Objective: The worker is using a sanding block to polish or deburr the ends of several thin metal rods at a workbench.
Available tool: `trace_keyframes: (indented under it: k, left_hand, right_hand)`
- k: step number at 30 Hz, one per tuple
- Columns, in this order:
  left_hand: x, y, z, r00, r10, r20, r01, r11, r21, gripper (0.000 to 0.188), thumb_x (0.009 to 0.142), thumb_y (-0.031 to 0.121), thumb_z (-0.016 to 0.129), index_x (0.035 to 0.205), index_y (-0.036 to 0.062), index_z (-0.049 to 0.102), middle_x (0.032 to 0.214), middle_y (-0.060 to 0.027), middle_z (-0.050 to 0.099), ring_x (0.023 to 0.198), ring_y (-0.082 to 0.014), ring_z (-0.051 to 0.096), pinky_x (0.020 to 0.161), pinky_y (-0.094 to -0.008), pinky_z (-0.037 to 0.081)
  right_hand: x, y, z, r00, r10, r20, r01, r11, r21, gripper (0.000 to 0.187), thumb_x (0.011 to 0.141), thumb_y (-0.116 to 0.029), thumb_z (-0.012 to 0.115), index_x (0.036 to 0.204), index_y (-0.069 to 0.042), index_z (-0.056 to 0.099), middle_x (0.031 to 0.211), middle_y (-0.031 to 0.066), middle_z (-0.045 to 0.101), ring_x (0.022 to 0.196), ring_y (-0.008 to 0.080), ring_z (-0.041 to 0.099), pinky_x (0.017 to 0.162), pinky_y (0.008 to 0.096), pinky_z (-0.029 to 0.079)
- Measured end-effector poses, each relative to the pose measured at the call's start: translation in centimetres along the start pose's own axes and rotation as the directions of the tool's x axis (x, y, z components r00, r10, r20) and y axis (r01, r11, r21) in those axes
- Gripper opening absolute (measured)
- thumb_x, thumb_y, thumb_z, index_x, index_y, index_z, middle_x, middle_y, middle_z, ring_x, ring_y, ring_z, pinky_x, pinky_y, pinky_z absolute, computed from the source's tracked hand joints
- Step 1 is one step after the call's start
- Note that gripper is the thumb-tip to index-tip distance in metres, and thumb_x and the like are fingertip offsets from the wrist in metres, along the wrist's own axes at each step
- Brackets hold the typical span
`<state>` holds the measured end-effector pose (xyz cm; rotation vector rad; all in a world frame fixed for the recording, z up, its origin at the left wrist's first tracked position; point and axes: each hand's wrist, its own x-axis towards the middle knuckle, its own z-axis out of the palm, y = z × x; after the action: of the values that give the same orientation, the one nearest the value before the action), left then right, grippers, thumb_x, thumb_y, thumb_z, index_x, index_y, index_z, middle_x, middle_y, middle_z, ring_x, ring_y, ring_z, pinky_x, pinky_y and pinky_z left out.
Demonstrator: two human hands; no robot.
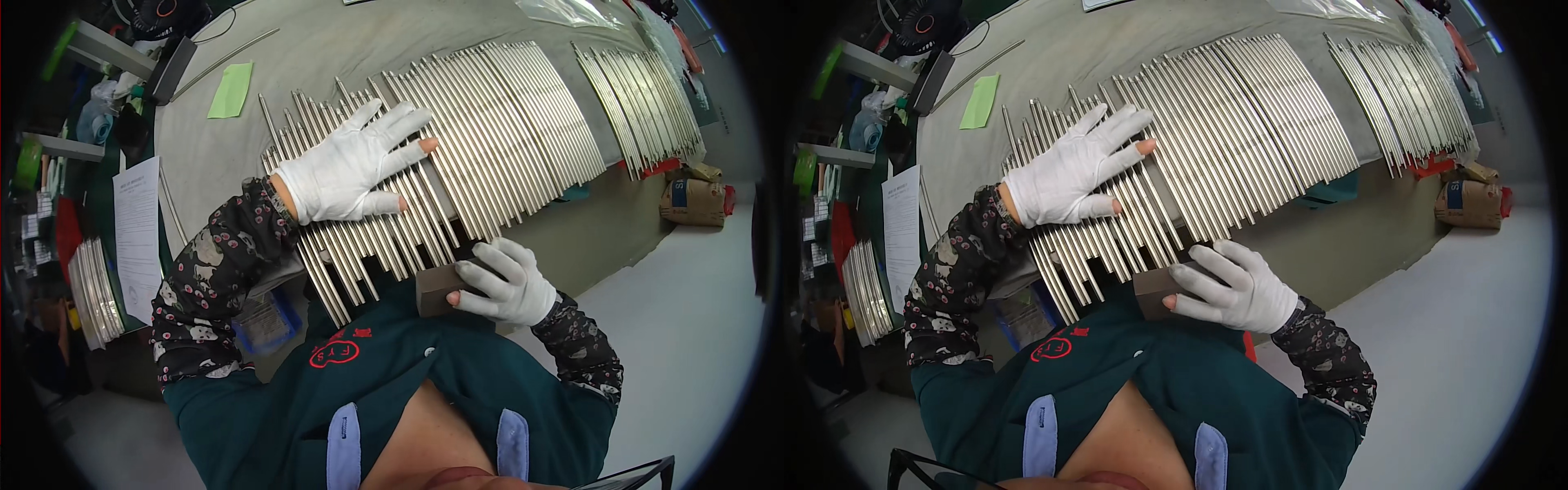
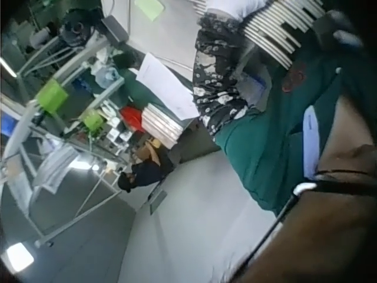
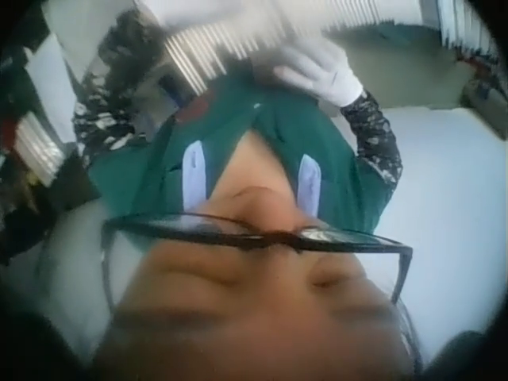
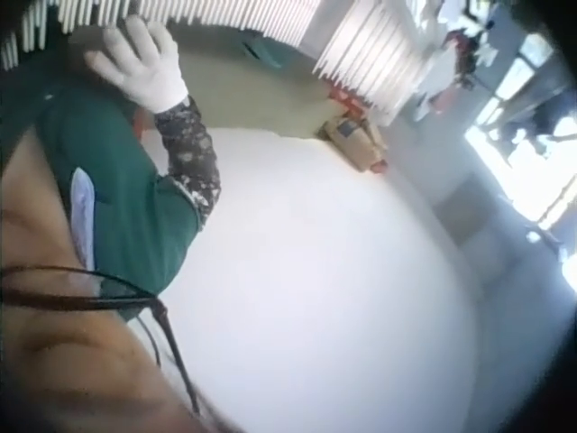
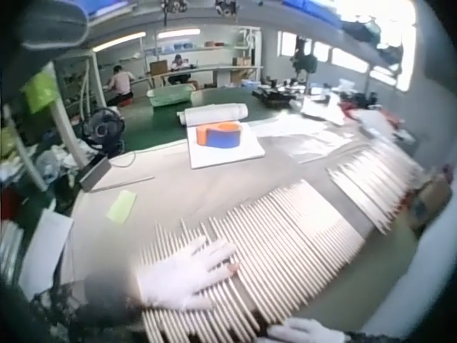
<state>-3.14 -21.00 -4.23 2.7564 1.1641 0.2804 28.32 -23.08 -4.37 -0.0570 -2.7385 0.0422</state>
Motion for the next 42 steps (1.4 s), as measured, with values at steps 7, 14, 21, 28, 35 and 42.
trace_keyframes:
  k: [7, 14, 21, 28, 35, 42]
  left_hand:
    - [-0.8, -6.5, -0.6, 0.889, -0.442, -0.114, 0.443, 0.896, -0.020, 0.074, 0.096, 0.059, 0.036, 0.149, 0.0075, 0.028, 0.156, -0.0175, 0.023, 0.145, -0.0346, 0.021, 0.119, -0.0449, 0.014]
    - [1.3, -6.5, 0.3, 0.941, -0.332, -0.058, 0.337, 0.936, 0.101, 0.067, 0.098, 0.049, 0.042, 0.149, 0.0075, 0.029, 0.155, -0.0163, 0.026, 0.144, -0.0343, 0.023, 0.120, -0.0438, 0.017]
    - [-0.2, -4.2, -1.5, 0.970, -0.201, -0.138, 0.223, 0.959, 0.176, 0.070, 0.096, 0.055, 0.041, 0.149, 0.0105, 0.029, 0.155, -0.0165, 0.026, 0.143, -0.0361, 0.024, 0.118, -0.0514, 0.018]
    - [-9.8, -0.1, -1.1, 0.982, -0.185, -0.027, 0.187, 0.977, 0.104, 0.075, 0.095, 0.065, 0.023, 0.151, 0.0153, 0.026, 0.153, -0.0237, 0.025, 0.140, -0.0447, 0.026, 0.113, -0.0597, 0.016]
    - [-3.1, 0.3, -1.0, 0.983, -0.183, 0.018, 0.174, 0.957, 0.230, 0.068, 0.089, 0.053, 0.045, 0.142, 0.0108, 0.039, 0.152, -0.0200, 0.029, 0.140, -0.0387, 0.029, 0.112, -0.0611, 0.019]
    - [-3.8, -4.1, -0.5, 0.923, -0.340, -0.179, 0.373, 0.905, 0.205, 0.065, 0.097, 0.056, 0.036, 0.147, 0.0141, 0.033, 0.155, -0.0136, 0.026, 0.143, -0.0341, 0.026, 0.117, -0.0561, 0.015]
  right_hand:
    - [0.5, 2.1, 2.0, 0.996, -0.031, -0.088, 0.024, 0.997, -0.079, 0.052, 0.086, -0.031, 0.066, 0.132, -0.034, 0.040, 0.124, 0.0010, 0.048, 0.108, 0.0229, 0.052, 0.083, 0.0369, 0.049]
    - [-0.1, 0.1, 1.3, 0.989, -0.032, -0.142, 0.021, 0.997, -0.078, 0.044, 0.085, -0.036, 0.069, 0.123, -0.027, 0.049, 0.115, 0.0022, 0.053, 0.101, 0.0226, 0.054, 0.075, 0.0357, 0.051]
    - [-0.1, 0.1, 1.1, 0.998, 0.033, -0.058, -0.037, 0.997, -0.071, 0.038, 0.083, -0.030, 0.069, 0.117, -0.029, 0.052, 0.116, 0.0009, 0.054, 0.104, 0.0220, 0.053, 0.079, 0.0360, 0.050]
    - [-0.8, -0.5, 0.7, 0.984, 0.082, -0.157, -0.095, 0.992, -0.078, 0.041, 0.086, -0.030, 0.068, 0.123, -0.030, 0.051, 0.112, 0.0032, 0.055, 0.098, 0.0233, 0.056, 0.076, 0.0378, 0.048]
    - [1.7, -1.2, 0.2, 0.986, -0.036, -0.163, 0.023, 0.996, -0.085, 0.046, 0.087, -0.034, 0.067, 0.129, -0.028, 0.047, 0.112, 0.0026, 0.055, 0.095, 0.0207, 0.057, 0.071, 0.0337, 0.048]
    - [3.2, -1.6, 2.1, 0.975, -0.090, -0.203, 0.090, 0.996, -0.009, 0.042, 0.085, -0.036, 0.069, 0.121, -0.027, 0.049, 0.112, 0.0025, 0.055, 0.098, 0.0220, 0.055, 0.076, 0.0350, 0.049]
